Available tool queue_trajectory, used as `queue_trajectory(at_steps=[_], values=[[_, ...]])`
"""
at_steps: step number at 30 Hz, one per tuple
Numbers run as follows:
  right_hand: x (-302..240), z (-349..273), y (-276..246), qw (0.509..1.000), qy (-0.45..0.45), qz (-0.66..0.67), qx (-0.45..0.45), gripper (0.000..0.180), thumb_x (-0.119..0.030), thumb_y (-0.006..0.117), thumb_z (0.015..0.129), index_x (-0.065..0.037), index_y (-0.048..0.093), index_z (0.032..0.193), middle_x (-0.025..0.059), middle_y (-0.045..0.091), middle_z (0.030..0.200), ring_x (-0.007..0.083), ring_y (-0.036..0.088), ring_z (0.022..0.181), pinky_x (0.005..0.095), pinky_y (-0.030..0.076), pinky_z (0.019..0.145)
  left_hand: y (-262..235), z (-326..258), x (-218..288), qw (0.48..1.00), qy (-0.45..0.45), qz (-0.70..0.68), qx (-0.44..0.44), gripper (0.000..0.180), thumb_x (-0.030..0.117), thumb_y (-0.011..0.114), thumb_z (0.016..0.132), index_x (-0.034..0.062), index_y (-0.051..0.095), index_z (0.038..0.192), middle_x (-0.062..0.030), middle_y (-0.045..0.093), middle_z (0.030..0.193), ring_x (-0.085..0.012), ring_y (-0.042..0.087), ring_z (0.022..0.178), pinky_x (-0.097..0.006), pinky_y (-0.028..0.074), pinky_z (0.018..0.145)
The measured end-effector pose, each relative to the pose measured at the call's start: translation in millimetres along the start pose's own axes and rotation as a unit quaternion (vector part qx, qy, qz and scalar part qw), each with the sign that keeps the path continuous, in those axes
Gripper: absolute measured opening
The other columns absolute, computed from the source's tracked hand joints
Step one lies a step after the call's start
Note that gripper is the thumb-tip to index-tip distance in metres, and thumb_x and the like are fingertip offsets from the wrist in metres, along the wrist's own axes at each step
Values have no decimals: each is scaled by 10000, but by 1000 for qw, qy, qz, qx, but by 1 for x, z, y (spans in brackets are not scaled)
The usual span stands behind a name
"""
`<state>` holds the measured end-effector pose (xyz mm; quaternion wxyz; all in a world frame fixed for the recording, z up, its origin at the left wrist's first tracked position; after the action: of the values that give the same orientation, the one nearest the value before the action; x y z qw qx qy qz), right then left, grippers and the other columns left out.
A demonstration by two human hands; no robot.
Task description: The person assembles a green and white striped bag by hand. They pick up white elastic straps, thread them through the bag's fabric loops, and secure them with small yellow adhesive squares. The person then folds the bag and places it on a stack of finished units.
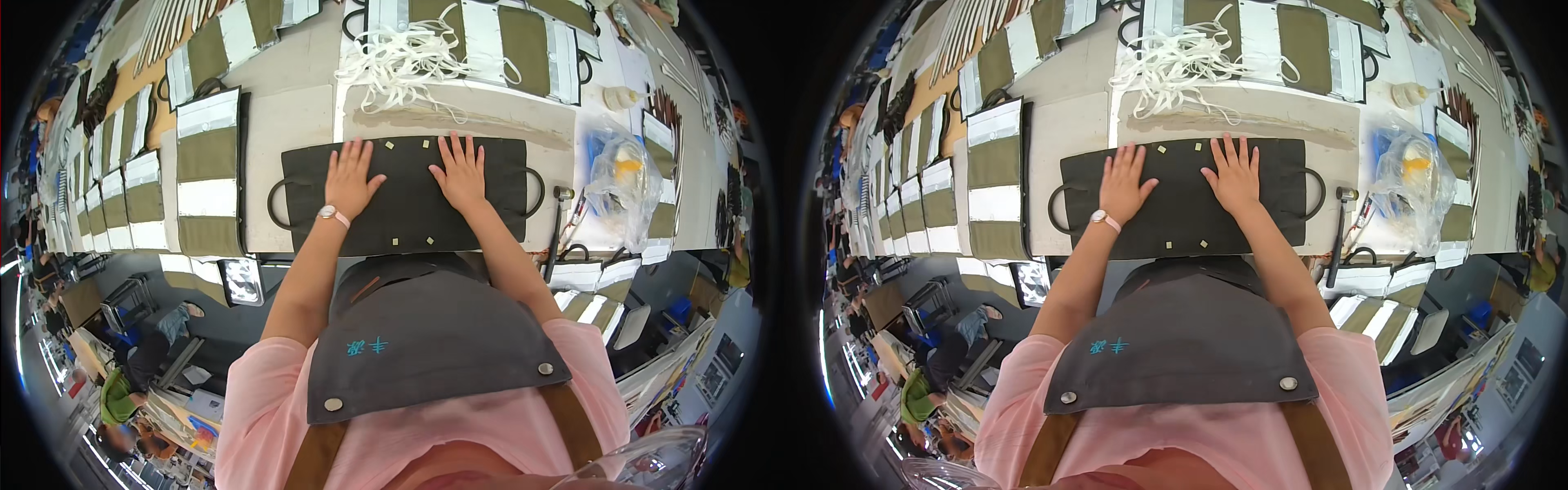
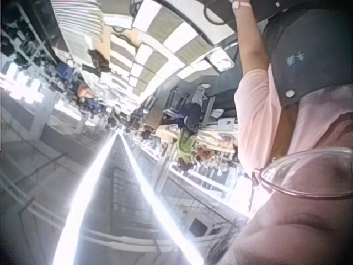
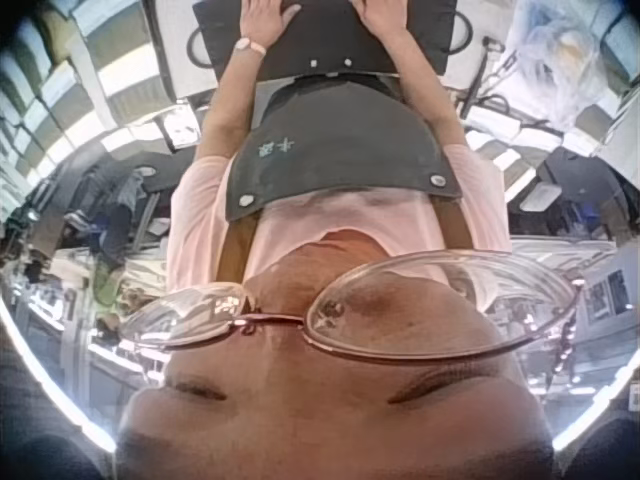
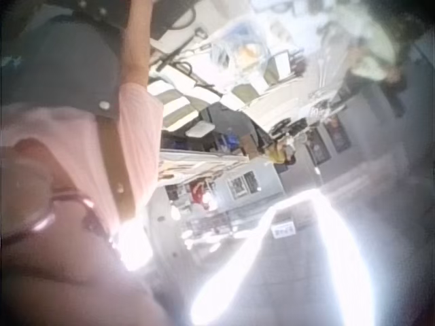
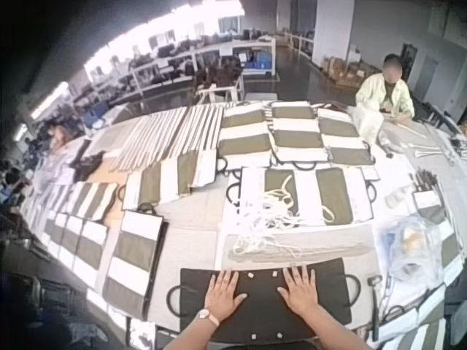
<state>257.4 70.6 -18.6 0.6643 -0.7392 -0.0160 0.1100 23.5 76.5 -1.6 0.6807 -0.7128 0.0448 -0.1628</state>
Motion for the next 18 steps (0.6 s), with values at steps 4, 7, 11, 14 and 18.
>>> queue_trajectory(at_steps=[4, 7, 11, 14, 18], values=[[8, 11, -3, 999, 5, -25, 22, 649, -511, 440, 934, -170, 303, 1469, 24, 248, 1539, 267, 191, 1425, 499, 135, 1151, -7, 3, -60, 997, -64, 37, 25, 728, 508, 520, 891, 50, 341, 1429, -139, 324, 1495, -319, 300, 1377, -493, 231, 1117], [15, 3, -1, 999, 12, -35, 15, 672, -507, 444, 931, -140, 288, 1473, 18, 254, 1538, 255, 195, 1425, 512, 132, 1147, 0, -11, -91, 991, -108, 74, -7, 749, 531, 478, 908, 43, 304, 1448, -137, 294, 1513, -309, 282, 1392, -500, 232, 1114], [33, -1, -8, 998, 43, -38, 24, 681, -487, 463, 928, -121, 282, 1472, 39, 266, 1533, 277, 215, 1418, 543, 143, 1131, 3, -14, -117, 990, -107, 86, -19, 737, 526, 445, 927, 42, 279, 1458, -139, 278, 1520, -299, 271, 1399, -504, 223, 1118], [64, -9, -11, 995, 76, -56, 31, 676, -483, 461, 931, -110, 288, 1468, 52, 276, 1529, 291, 230, 1411, 564, 152, 1121, -1, -18, -136, 992, -94, 83, -1, 700, 485, 454, 939, 37, 287, 1451, -153, 291, 1509, -315, 280, 1390, -503, 240, 1111], [120, -33, -21, 982, 158, -59, 86, 570, -361, 503, 925, -49, 398, 1390, 118, 399, 1441, 347, 366, 1315, 565, 273, 1057, -21, -46, -149, 997, -59, 26, 52, 627, 387, 550, 917, 39, 369, 1407, -180, 362, 1455, -334, 334, 1351, -471, 308, 1077]])
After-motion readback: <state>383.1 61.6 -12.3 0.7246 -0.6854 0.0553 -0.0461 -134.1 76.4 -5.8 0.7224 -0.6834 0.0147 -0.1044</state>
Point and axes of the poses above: each hand's wrist, its own z-axis towards the middle knuckle, its own y-axis out of the palm, x = y × z, the point moved 8 cm from there along z, towards the middle knuckle
